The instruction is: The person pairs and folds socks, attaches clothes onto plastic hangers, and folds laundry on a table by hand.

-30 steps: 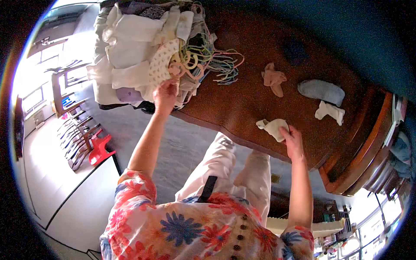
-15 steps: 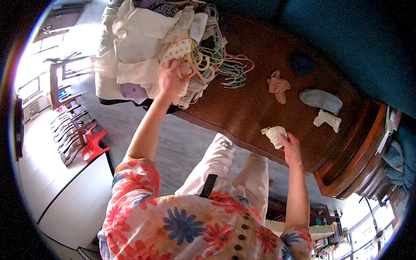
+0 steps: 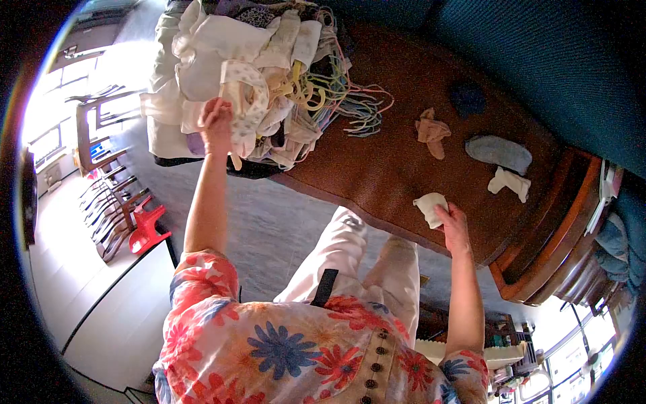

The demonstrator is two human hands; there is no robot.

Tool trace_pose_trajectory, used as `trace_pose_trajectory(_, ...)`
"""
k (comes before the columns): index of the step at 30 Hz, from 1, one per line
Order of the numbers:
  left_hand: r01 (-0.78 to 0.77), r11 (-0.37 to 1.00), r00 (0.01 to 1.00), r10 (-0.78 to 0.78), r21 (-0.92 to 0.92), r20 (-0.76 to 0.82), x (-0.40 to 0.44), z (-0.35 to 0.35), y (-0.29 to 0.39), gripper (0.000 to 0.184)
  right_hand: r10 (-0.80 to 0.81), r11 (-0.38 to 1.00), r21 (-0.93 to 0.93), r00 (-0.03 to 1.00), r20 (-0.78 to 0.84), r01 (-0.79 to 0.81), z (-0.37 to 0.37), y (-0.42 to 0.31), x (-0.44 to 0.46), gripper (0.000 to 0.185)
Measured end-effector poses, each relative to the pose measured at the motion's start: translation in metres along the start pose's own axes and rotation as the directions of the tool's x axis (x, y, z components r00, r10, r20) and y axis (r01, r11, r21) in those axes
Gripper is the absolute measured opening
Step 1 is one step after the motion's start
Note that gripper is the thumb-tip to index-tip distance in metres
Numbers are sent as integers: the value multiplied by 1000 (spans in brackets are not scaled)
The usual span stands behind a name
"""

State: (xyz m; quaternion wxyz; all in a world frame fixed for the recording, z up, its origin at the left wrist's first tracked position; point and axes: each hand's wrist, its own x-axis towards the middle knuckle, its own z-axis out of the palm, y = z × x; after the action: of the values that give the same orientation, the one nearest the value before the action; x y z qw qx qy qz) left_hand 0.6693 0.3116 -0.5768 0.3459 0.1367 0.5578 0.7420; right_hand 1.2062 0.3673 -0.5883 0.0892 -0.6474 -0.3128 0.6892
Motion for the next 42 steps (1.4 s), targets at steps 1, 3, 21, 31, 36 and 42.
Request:
trace_pose_trajectory(1, -43, 981, 999, 46, 188, -12, 9, -21, 1, 21, -7, 1000, -17, 1000, -2, 7, 2, -3, -2, 23)
trace_pose_trajectory(3, -96, 987, 991, 107, 132, -86, 11, -22, 17, 22, -22, 998, -53, 1000, -6, 21, 6, -12, -6, 24)
trace_pose_trajectory(21, -399, -408, 904, -24, 821, 427, 3, 74, -61, 71, -8, 999, -43, 999, 52, 10, 12, -5, -5, 21)
trace_pose_trajectory(31, -373, -437, 925, -107, 819, 364, 13, 106, -39, 51, -11, 998, -54, 1000, 29, 12, 17, 4, -9, 21)
trace_pose_trajectory(36, -255, 18, 966, -44, 967, 256, 55, 26, 21, 50, 5, 996, 89, 999, 51, -10, -3, 26, 5, 22)
trace_pose_trajectory(42, -220, 393, 970, -13, 893, 245, 15, 24, 105, 49, 1, 999, -34, 999, -52, -3, 4, 10, -9, 28)
